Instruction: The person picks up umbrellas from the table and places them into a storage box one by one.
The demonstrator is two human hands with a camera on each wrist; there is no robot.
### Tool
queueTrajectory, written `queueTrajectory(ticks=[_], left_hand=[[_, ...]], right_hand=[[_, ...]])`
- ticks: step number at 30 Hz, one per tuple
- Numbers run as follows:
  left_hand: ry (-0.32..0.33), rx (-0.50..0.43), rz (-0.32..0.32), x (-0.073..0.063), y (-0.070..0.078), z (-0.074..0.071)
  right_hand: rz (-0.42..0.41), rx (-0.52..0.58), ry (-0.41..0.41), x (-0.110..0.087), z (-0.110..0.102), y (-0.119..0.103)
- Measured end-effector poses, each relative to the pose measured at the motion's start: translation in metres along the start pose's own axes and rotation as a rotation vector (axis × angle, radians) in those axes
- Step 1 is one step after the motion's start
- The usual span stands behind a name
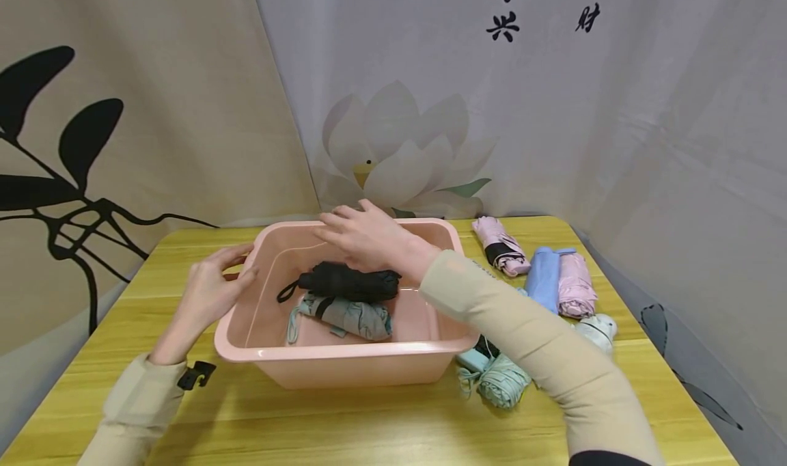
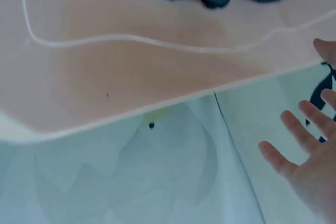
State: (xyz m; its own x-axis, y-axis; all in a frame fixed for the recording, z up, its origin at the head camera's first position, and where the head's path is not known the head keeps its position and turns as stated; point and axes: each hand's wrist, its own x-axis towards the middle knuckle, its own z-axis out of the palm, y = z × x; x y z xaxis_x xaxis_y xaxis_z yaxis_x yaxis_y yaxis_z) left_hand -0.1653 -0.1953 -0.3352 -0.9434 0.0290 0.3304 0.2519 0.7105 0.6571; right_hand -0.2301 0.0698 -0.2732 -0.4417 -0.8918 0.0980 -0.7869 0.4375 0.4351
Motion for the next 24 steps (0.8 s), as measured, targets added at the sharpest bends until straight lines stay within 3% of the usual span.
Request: queueTrajectory(ticks=[13,24], left_hand=[[0.017,0.023,0.005,0.001,-0.001,0.001],[0.001,0.017,-0.001,0.000,0.001,0.000]], right_hand=[[0.112,0.056,0.059,-0.019,-0.018,0.027],[0.258,0.196,0.006,-0.050,-0.020,0.039]])
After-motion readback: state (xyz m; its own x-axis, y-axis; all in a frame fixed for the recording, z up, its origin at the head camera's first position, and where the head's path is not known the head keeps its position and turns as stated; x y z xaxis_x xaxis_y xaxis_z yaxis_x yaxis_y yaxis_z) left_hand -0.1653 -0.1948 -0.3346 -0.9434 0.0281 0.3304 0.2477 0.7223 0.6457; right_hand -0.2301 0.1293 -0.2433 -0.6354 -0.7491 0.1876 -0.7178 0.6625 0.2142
